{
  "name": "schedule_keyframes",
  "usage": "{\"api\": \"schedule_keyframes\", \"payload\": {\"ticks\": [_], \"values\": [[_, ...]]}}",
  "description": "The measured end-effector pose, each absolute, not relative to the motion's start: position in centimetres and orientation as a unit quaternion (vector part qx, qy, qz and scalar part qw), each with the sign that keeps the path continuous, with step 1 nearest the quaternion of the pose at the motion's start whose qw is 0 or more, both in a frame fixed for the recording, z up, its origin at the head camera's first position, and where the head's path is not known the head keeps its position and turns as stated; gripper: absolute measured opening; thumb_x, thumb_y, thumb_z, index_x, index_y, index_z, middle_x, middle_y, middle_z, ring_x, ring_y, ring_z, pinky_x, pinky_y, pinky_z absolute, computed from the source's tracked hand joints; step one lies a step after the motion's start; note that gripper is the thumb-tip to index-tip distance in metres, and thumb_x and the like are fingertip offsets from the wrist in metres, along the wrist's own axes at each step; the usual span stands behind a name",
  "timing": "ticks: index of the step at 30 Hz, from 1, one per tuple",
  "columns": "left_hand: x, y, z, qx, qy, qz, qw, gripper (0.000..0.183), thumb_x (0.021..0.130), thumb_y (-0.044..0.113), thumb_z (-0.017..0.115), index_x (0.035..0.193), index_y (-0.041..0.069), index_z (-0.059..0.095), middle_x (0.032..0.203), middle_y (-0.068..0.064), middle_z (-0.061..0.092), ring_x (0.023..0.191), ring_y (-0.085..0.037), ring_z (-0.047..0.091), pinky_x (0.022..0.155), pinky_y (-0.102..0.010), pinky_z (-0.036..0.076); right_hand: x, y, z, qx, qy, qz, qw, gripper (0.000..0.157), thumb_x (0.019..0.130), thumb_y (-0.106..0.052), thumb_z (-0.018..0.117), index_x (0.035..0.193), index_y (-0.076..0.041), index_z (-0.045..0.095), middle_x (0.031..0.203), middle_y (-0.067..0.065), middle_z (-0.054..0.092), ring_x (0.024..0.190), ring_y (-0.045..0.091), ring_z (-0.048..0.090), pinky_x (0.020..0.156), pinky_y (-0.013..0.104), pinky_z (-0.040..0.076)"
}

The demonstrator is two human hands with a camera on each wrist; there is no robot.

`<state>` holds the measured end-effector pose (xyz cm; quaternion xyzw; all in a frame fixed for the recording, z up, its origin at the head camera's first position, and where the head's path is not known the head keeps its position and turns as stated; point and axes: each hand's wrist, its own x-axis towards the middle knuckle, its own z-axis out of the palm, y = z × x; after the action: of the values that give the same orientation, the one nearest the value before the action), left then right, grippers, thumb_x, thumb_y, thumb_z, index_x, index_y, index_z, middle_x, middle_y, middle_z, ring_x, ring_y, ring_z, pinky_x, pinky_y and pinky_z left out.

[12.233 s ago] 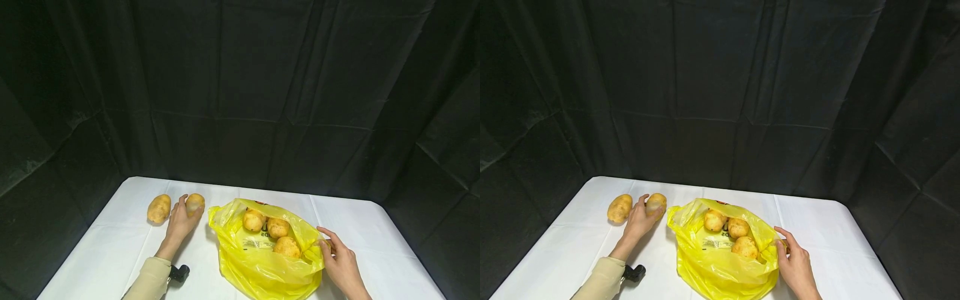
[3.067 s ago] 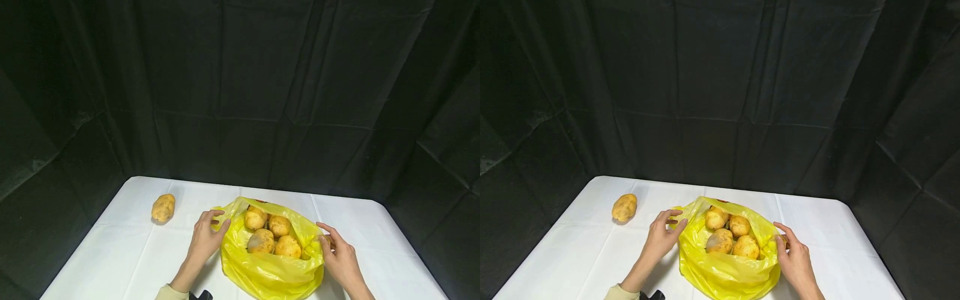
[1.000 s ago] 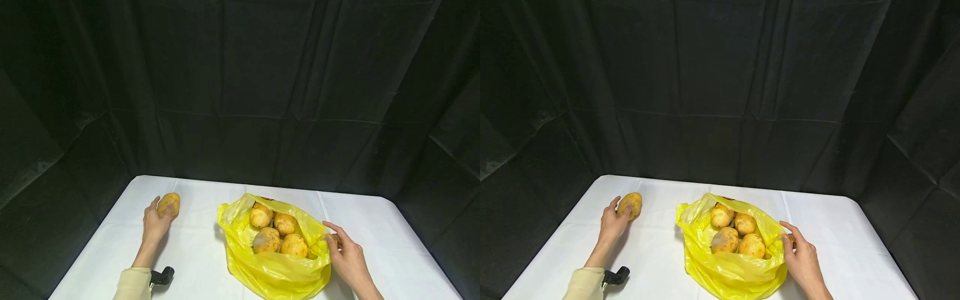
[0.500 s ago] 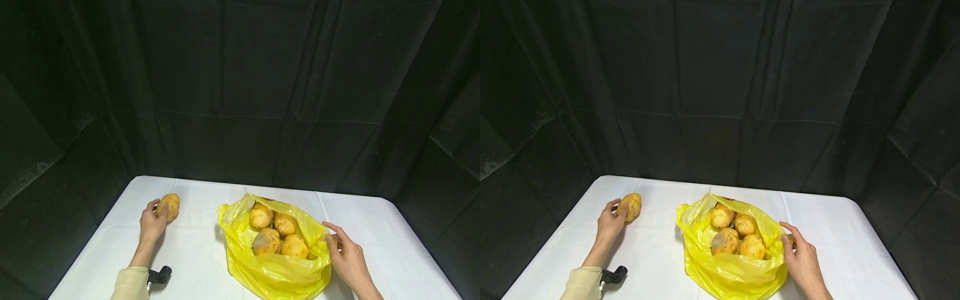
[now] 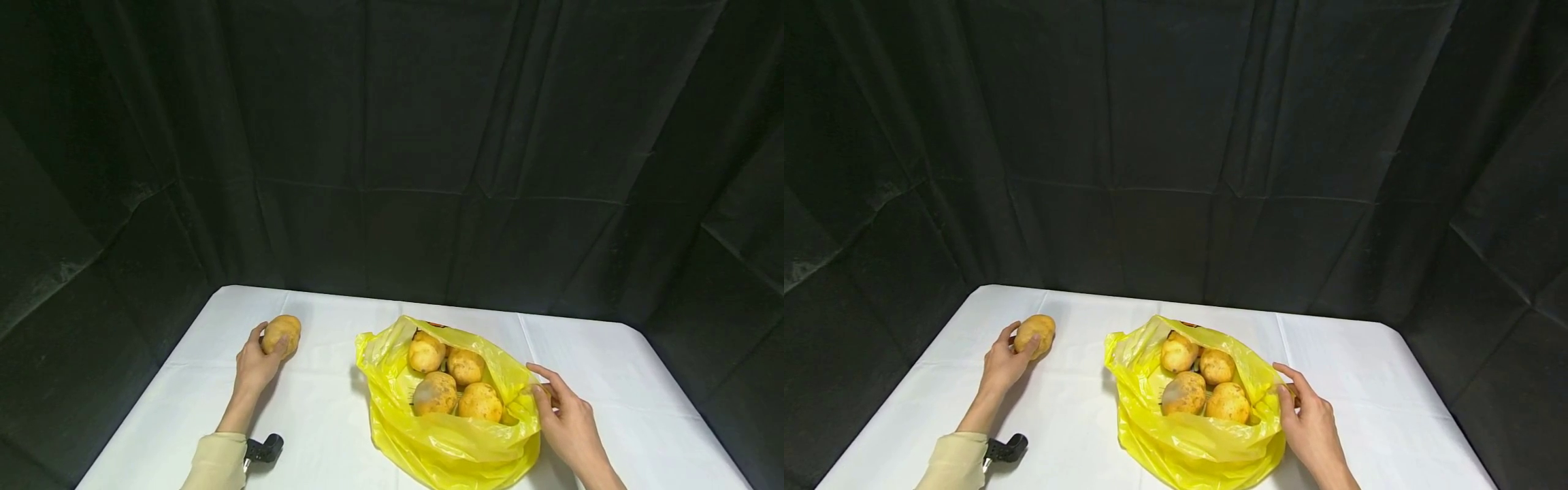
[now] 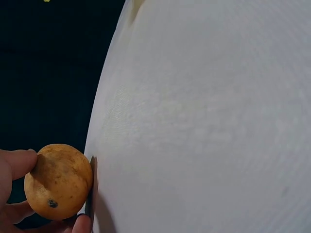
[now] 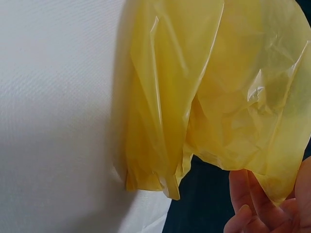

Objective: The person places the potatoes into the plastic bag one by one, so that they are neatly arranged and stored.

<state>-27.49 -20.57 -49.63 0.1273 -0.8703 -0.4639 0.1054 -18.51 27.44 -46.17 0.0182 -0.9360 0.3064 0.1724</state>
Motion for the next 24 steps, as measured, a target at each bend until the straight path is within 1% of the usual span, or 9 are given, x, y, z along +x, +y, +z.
{"api": "schedule_keyframes", "payload": {"ticks": [5,12,15,18,22,24], "values": [[-27.6,-20.2,-49.6,0.128,-0.870,-0.460,0.123,0.063,0.094,0.026,0.064,0.142,-0.004,0.037,0.122,-0.034,0.054,0.114,-0.047,0.053,0.094,-0.056,0.041,-18.5,27.4,-46.1,0.016,-0.936,0.310,0.165,0.035,0.098,-0.002,0.053,0.132,-0.009,0.055,0.093,0.012,0.070,0.072,0.016,0.062,0.056,0.024,0.047],[-27.6,-19.7,-49.5,0.134,-0.863,-0.471,0.126,0.065,0.090,0.024,0.067,0.137,-0.005,0.034,0.124,-0.035,0.050,0.113,-0.049,0.052,0.090,-0.057,0.044,-18.4,27.3,-45.8,0.012,-0.936,0.309,0.166,0.036,0.097,-0.001,0.054,0.133,-0.009,0.055,0.091,0.011,0.070,0.073,0.017,0.063,0.056,0.024,0.048],[-27.5,-19.5,-49.6,0.138,-0.863,-0.470,0.122,0.067,0.089,0.023,0.068,0.139,-0.005,0.033,0.125,-0.034,0.049,0.114,-0.049,0.051,0.090,-0.057,0.044,-18.4,27.2,-45.7,0.009,-0.937,0.310,0.161,0.037,0.097,-0.001,0.054,0.133,-0.009,0.054,0.093,0.012,0.070,0.074,0.018,0.064,0.057,0.024,0.048],[-27.4,-19.3,-49.7,0.140,-0.867,-0.463,0.121,0.071,0.089,0.023,0.068,0.143,-0.006,0.032,0.128,-0.035,0.047,0.117,-0.050,0.048,0.092,-0.060,0.042,-18.3,27.2,-45.6,0.003,-0.938,0.311,0.153,0.037,0.098,-0.002,0.053,0.134,-0.010,0.053,0.094,0.013,0.069,0.074,0.017,0.063,0.056,0.024,0.048],[-27.2,-19.3,-49.8,0.145,-0.874,-0.448,0.122,0.076,0.089,0.025,0.068,0.149,-0.003,0.030,0.131,-0.035,0.046,0.121,-0.051,0.044,0.095,-0.062,0.038,-18.3,27.2,-45.5,0.002,-0.939,0.311,0.146,0.037,0.099,-0.003,0.052,0.134,-0.010,0.053,0.094,0.012,0.069,0.072,0.016,0.060,0.056,0.024,0.047],[-27.0,-19.2,-49.7,0.145,-0.878,-0.440,0.123,0.077,0.088,0.027,0.069,0.150,-0.001,0.031,0.130,-0.035,0.046,0.121,-0.051,0.044,0.094,-0.063,0.038,-18.3,27.2,-45.4,0.006,-0.939,0.310,0.151,0.036,0.098,-0.002,0.053,0.134,-0.009,0.053,0.093,0.011,0.069,0.072,0.016,0.060,0.056,0.024,0.047]]}}
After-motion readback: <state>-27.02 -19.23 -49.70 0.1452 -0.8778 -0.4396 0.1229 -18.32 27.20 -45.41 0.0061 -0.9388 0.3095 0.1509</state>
